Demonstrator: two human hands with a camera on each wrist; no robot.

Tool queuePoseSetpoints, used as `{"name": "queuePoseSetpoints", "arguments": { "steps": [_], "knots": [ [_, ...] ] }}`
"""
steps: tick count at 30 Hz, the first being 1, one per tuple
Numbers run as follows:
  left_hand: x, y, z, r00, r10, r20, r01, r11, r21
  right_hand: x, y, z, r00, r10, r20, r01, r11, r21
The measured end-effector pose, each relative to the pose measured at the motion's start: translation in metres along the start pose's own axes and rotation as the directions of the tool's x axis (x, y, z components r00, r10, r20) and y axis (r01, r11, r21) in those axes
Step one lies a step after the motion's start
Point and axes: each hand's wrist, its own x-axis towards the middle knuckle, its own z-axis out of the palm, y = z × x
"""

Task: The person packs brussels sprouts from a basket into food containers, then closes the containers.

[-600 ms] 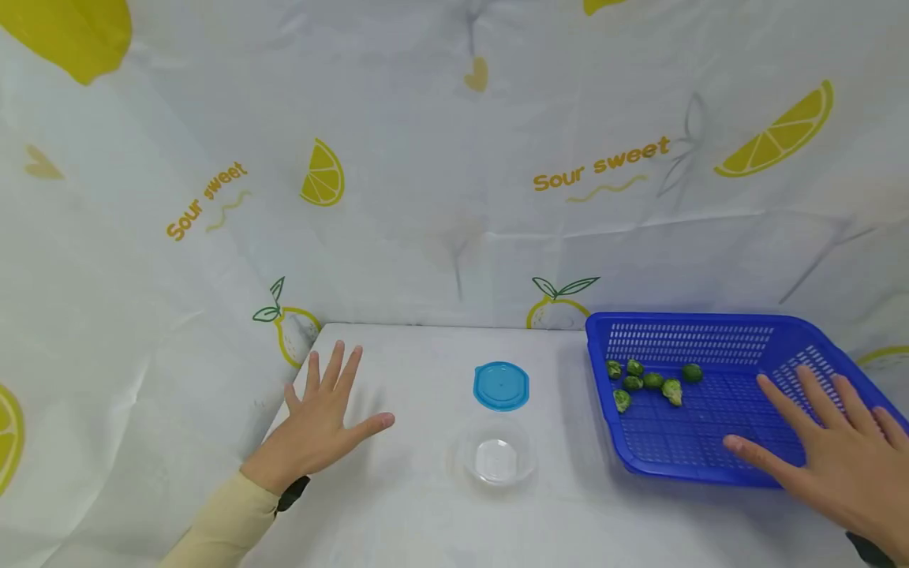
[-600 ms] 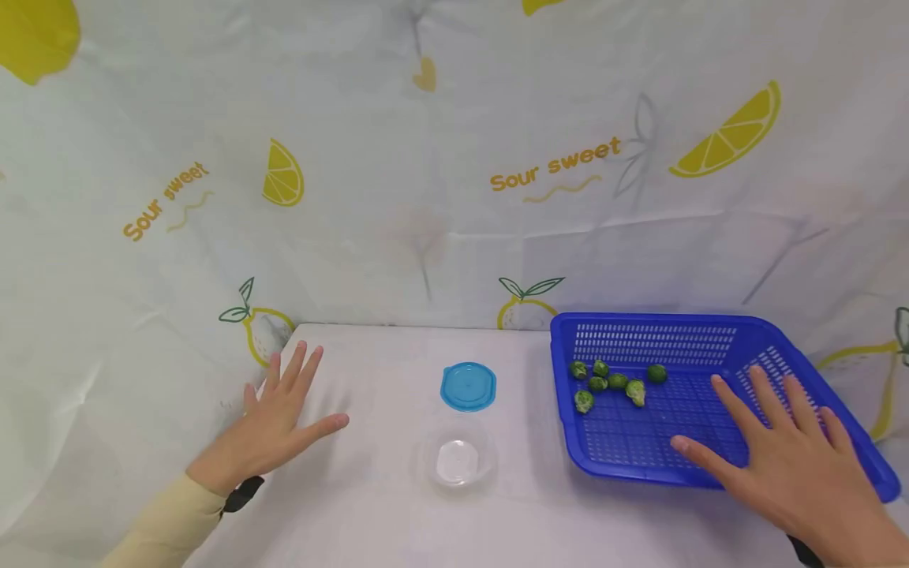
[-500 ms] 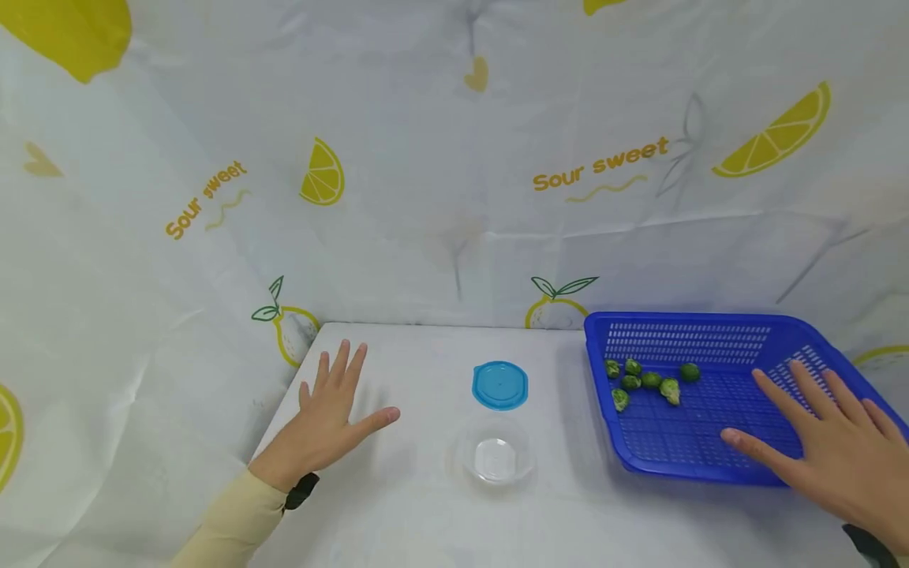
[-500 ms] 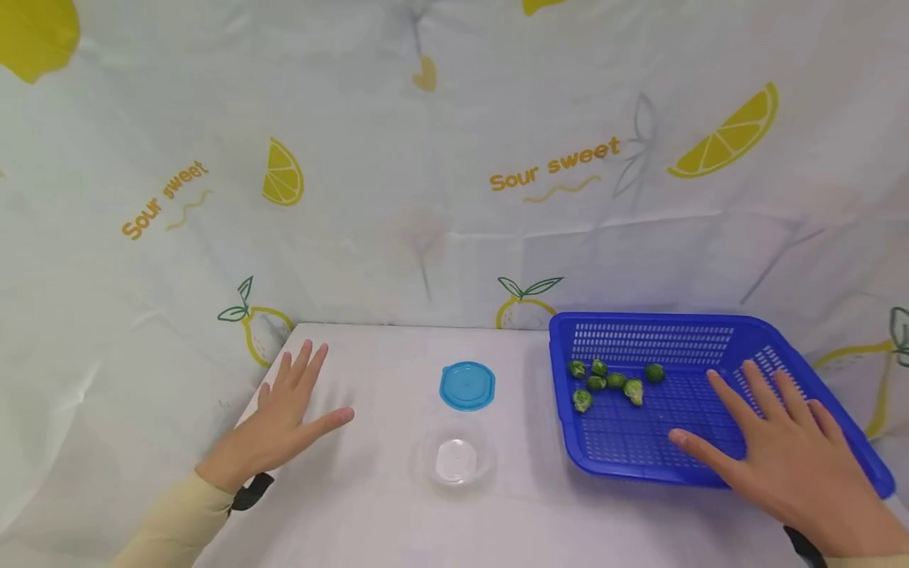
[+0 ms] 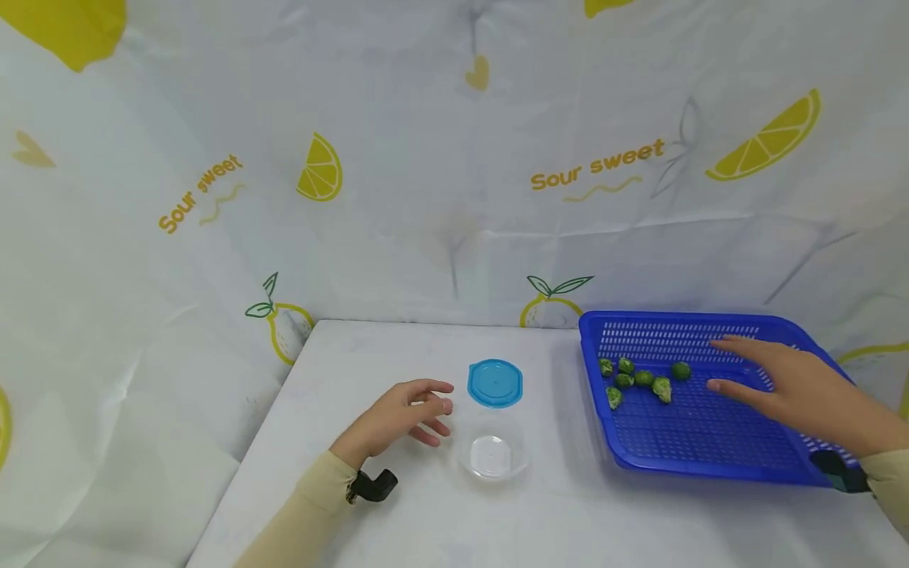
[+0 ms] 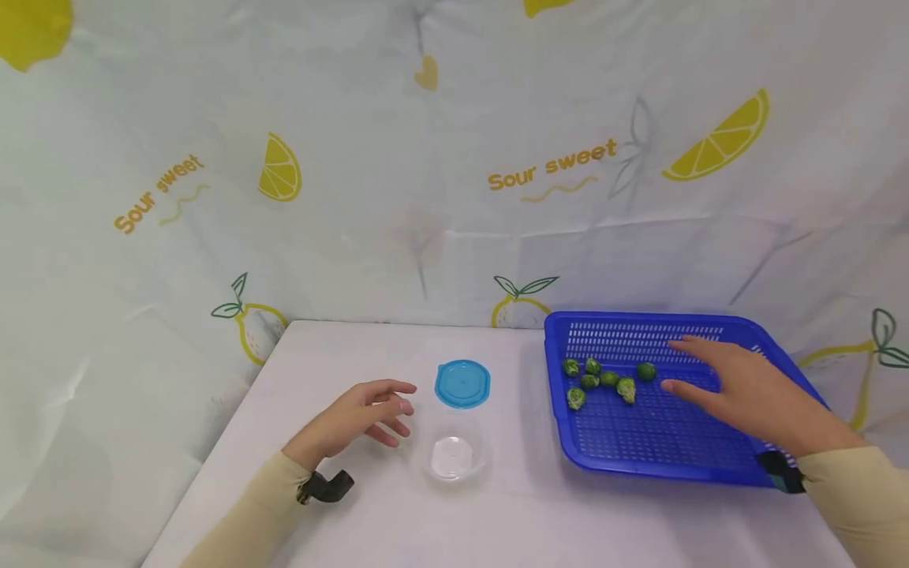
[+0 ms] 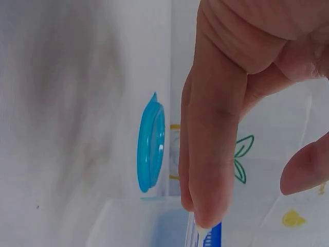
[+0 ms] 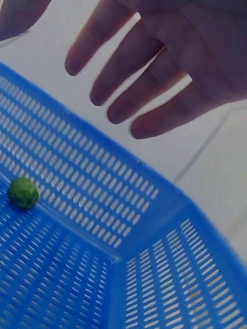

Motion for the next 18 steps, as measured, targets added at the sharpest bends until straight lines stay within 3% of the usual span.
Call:
{"name": "queuePoseSetpoints", "arguments": {
  "steps": [4,10,18],
  "knots": [
    [0.012,-0.005,0.009,0.995,-0.042,0.090,0.049,0.996,-0.080,0.008,0.014,-0.001,1.000,-0.027,-0.012,0.028,0.999,0.045],
    [0.015,-0.016,0.018,0.989,-0.072,0.126,0.087,0.990,-0.114,0.029,0.029,0.008,0.997,-0.022,0.080,0.008,0.983,0.181],
    [0.016,-0.015,0.022,0.983,-0.063,0.174,0.095,0.978,-0.186,0.055,0.040,0.025,0.991,-0.050,0.122,0.019,0.969,0.245]
  ]
}}
